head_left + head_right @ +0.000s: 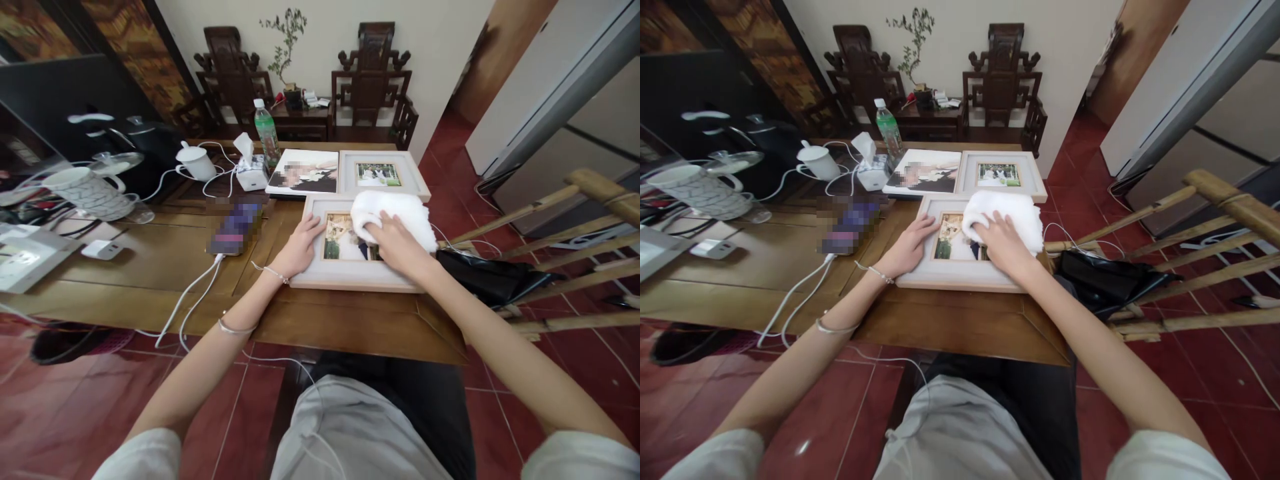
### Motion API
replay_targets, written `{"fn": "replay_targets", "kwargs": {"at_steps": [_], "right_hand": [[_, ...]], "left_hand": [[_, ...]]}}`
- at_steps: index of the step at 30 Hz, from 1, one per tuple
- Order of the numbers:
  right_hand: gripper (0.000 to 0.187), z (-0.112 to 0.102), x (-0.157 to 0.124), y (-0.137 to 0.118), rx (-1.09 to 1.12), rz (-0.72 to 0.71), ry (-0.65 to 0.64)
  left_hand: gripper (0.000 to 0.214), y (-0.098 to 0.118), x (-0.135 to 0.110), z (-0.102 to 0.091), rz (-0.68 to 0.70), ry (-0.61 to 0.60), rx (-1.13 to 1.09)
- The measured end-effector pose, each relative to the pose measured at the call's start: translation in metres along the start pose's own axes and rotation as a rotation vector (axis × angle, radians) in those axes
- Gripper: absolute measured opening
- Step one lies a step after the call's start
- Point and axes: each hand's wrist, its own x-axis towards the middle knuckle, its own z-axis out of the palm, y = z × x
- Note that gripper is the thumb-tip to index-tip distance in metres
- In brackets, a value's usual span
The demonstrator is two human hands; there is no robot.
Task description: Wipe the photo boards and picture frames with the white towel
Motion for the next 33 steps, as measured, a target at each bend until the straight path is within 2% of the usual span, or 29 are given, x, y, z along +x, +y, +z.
{"fn": "replay_targets", "kwargs": {"at_steps": [4, 7, 11, 17, 20, 23, 26, 31, 33], "right_hand": [[0.059, 0.005, 0.030, 0.013, -0.045, 0.020, 0.018], [0.058, 0.006, 0.031, 0.011, -0.081, -0.012, -0.042], [0.057, -0.009, 0.002, -0.008, -0.095, -0.107, -0.127], [0.055, -0.058, -0.053, -0.040, 0.066, -0.220, -0.313], [0.054, -0.068, -0.067, -0.053, 0.148, -0.290, -0.314], [0.057, -0.059, -0.066, -0.060, 0.164, -0.331, -0.254], [0.065, -0.037, -0.048, -0.052, 0.159, -0.273, -0.206], [0.066, -0.002, 0.009, -0.010, 0.037, -0.150, -0.005], [0.064, 0.005, 0.033, 0.001, -0.027, -0.120, 0.025]], "left_hand": [[0.069, -0.001, 0.000, 0.001, 0.010, -0.007, -0.018], [0.067, -0.001, 0.000, 0.003, 0.011, 0.024, -0.030], [0.064, 0.001, 0.001, 0.006, -0.016, 0.069, -0.041], [0.061, 0.001, 0.002, 0.008, -0.035, 0.088, -0.038], [0.061, 0.000, 0.001, 0.008, -0.022, 0.090, -0.034], [0.061, 0.000, 0.001, 0.006, -0.022, 0.064, -0.027], [0.059, 0.002, 0.002, 0.004, -0.036, 0.035, -0.019], [0.060, 0.001, 0.001, 0.003, -0.024, 0.023, -0.015], [0.061, -0.002, 0.000, 0.004, -0.016, 0.035, -0.014]]}}
